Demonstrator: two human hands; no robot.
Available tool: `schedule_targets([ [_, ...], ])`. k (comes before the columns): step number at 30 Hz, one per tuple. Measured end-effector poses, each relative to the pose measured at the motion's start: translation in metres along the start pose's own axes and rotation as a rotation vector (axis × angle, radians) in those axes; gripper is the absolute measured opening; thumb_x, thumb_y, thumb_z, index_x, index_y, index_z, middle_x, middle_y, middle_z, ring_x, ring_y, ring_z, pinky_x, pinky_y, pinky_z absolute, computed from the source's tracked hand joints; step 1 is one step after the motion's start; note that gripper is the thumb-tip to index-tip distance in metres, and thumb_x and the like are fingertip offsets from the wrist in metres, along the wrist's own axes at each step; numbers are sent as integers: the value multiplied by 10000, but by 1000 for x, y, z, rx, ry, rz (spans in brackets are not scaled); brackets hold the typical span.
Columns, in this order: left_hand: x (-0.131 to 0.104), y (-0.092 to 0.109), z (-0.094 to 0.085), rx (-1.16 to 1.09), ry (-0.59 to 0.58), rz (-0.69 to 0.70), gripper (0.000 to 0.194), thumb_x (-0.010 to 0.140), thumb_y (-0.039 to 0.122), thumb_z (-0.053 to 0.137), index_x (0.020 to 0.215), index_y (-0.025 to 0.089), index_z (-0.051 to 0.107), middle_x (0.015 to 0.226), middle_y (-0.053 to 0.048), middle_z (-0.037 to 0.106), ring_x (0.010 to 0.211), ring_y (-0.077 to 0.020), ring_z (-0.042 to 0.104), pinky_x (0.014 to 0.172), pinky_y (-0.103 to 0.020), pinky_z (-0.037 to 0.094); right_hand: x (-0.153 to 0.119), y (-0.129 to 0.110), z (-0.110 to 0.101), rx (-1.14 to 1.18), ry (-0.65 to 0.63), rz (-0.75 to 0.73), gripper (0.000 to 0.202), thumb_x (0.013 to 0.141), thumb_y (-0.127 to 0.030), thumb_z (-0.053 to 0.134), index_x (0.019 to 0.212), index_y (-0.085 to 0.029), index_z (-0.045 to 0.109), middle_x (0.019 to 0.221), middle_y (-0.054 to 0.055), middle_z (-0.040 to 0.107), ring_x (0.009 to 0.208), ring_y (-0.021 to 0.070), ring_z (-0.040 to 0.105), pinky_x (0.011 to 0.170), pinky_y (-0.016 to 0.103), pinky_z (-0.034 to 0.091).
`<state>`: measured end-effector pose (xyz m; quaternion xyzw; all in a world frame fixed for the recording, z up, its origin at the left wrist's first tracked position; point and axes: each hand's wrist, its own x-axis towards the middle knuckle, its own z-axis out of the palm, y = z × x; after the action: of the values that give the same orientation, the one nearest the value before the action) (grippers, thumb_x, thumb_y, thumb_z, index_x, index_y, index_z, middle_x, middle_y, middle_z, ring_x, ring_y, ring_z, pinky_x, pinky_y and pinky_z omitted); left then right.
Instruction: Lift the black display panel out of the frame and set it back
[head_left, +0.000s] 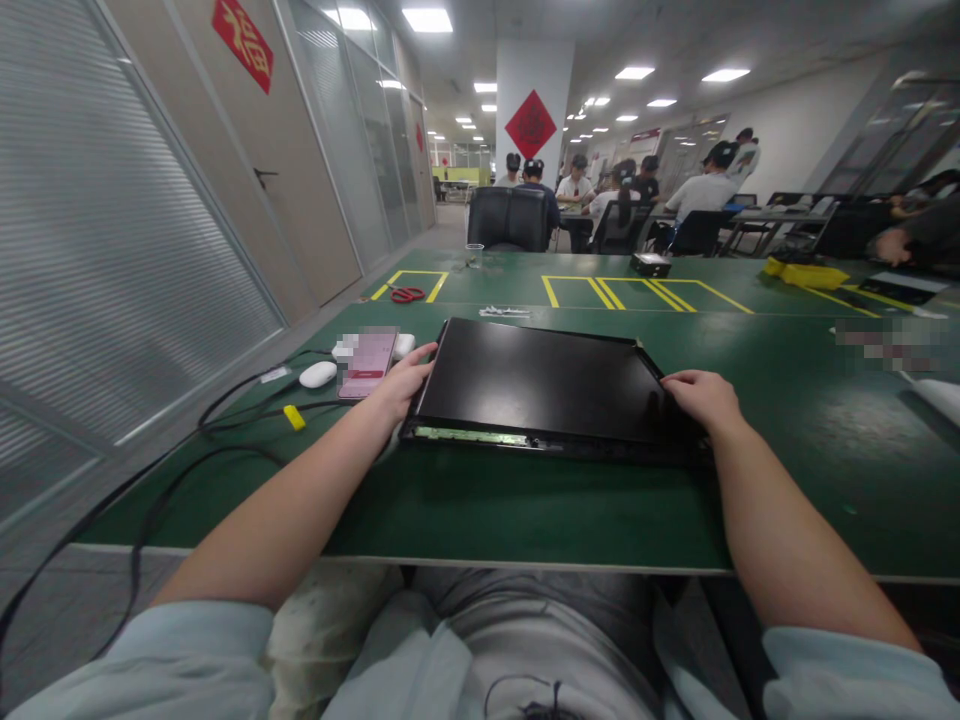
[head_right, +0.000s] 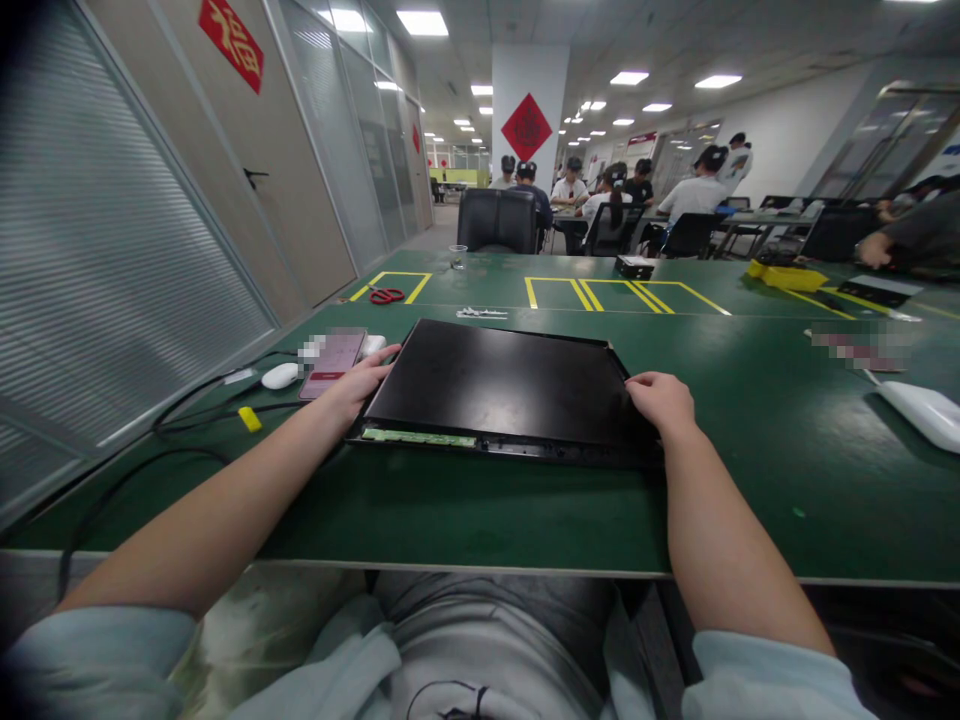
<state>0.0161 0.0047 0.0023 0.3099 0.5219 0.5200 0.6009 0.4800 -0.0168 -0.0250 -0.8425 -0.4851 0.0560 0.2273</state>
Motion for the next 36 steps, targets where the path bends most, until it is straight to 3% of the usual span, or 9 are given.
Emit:
schedule_targets([
  [5,0,0,-1,35,2,24,668,844,164,869,1461,195,614,881,-70,824,572,-181,748,532,-257,601,0,0,0,0,-5,-8,318,822,-362,639,1018,-263,868,1044,95,802,988,312,727,832,382,556],
  [10,-1,-2,0,84,-33,28,368,846,200,867,1189,114,761,762,-71,802,563,-188,739,525,-255,588,2,1,1,4,-6,-13,315,795,-351,655,1003,-256,871,1048,103,803,963,306,726,820,379,555],
  [15,4,-4,0,97,-14,57,147,910,214,781,1026,124,780,694,-51,776,564,-187,736,513,-242,566,3,3,5,38,11,-27,302,774,-330,649,964,-254,871,1018,93,804,924,289,727,808,367,553],
  [19,2,-5,-2,123,-33,75,223,833,318,867,938,144,775,760,-69,798,614,-203,750,565,-271,599,2,1,6,87,18,-44,282,756,-308,654,930,-248,867,985,87,805,920,284,722,800,355,547],
  [25,-4,-6,-3,117,-133,114,273,663,134,927,883,137,766,847,-73,815,664,-175,755,675,-266,629,-3,-4,5,134,20,-43,241,767,-285,662,904,-248,856,968,76,801,927,273,716,813,349,541],
  [33,-3,-2,-6,146,-131,133,335,624,133,931,921,150,777,881,-73,825,750,-217,783,724,-310,650,-5,-6,4,190,8,-37,233,766,-270,678,921,-235,849,935,67,792,894,250,708,829,342,538],
  [36,1,-3,-9,153,-159,169,430,588,179,968,977,146,788,956,-95,829,874,-271,797,807,-371,656,-3,-6,5,216,-5,-13,261,769,-262,690,976,-230,846,961,69,791,905,250,711,852,348,539],
])
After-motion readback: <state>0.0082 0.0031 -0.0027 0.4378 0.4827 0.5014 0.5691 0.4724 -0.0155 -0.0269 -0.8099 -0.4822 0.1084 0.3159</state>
